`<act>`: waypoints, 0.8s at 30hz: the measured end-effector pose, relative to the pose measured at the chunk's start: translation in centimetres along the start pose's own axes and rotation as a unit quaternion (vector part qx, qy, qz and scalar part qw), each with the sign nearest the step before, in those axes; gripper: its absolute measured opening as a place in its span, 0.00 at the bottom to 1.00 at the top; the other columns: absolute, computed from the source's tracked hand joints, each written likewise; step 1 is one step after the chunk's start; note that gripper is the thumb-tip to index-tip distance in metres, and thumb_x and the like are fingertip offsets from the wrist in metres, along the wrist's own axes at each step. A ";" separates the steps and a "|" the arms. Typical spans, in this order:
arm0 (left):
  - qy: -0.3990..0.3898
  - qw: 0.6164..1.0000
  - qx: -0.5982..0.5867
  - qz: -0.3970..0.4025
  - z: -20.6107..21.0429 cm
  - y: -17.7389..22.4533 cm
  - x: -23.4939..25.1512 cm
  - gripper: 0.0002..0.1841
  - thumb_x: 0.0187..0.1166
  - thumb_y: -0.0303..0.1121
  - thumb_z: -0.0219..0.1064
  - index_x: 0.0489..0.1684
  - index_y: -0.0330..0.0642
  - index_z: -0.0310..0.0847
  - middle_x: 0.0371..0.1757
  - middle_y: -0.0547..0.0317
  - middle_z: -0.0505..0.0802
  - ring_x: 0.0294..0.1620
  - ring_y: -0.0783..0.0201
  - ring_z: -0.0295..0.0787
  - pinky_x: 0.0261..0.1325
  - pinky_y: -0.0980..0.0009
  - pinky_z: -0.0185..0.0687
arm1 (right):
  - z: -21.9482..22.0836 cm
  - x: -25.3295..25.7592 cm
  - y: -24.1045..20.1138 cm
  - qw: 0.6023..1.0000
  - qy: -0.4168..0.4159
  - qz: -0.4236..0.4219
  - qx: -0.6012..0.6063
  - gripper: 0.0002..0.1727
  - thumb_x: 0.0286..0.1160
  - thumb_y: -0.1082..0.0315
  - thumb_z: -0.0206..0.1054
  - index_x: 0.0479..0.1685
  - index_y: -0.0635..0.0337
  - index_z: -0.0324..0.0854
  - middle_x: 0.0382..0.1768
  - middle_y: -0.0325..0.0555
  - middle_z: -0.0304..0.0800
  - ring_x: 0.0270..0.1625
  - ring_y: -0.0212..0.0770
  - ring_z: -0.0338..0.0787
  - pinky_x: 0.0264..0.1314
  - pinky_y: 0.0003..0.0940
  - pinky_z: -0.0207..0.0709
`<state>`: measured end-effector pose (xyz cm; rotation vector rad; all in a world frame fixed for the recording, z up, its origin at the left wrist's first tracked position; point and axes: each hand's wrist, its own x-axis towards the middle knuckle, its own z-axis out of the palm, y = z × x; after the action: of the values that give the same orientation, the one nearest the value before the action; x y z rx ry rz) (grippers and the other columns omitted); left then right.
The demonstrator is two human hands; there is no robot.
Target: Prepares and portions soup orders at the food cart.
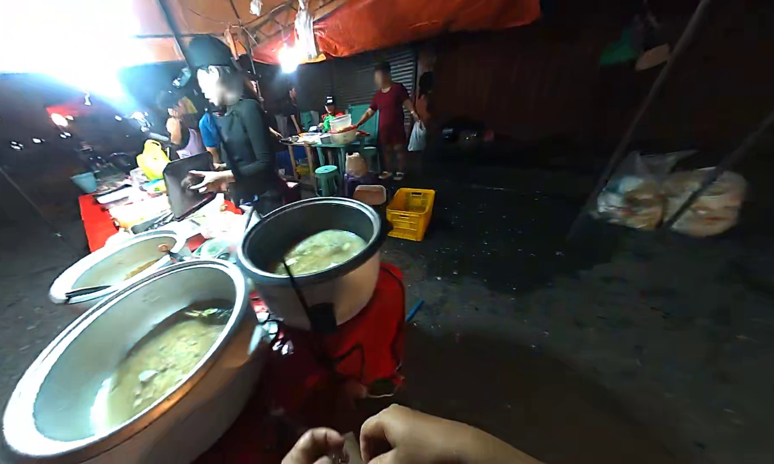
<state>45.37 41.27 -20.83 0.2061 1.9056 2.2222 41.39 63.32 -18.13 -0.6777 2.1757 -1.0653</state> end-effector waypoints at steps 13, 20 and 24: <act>-0.148 0.983 -0.022 -0.108 33.8 -1.0 29.9 0.10 0.71 0.16 0.59 0.42 0.36 0.83 0.35 0.58 0.91 0.29 0.69 0.86 0.32 0.71 0.84 | -24.6 -18.9 17.0 0.852 0.517 0.079 0.031 0.18 0.80 0.54 0.64 0.46 0.63 0.83 0.36 0.45 0.86 0.36 0.34 0.85 0.42 0.33 0.81; -0.182 0.968 -0.023 -0.169 43.4 -5.0 45.6 0.06 0.74 0.18 0.65 0.42 0.36 0.84 0.33 0.61 0.88 0.24 0.73 0.78 0.26 0.75 0.73 | -36.7 -18.4 28.8 0.875 0.412 0.245 -0.076 0.29 0.68 0.46 0.76 0.53 0.64 0.84 0.42 0.56 0.91 0.41 0.53 0.91 0.46 0.56 0.84; -0.183 0.966 -0.025 -0.182 45.8 -6.9 55.8 0.06 0.73 0.17 0.66 0.40 0.36 0.85 0.34 0.63 0.87 0.29 0.74 0.79 0.31 0.75 0.73 | -45.4 -14.2 32.9 0.887 0.316 0.328 -0.082 0.34 0.69 0.62 0.77 0.75 0.67 0.75 0.55 0.68 0.90 0.55 0.68 0.91 0.61 0.70 0.80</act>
<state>2.68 99.88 -22.09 0.2202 1.5455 1.8389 12.92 113.68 -18.77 0.4220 2.7513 -0.7872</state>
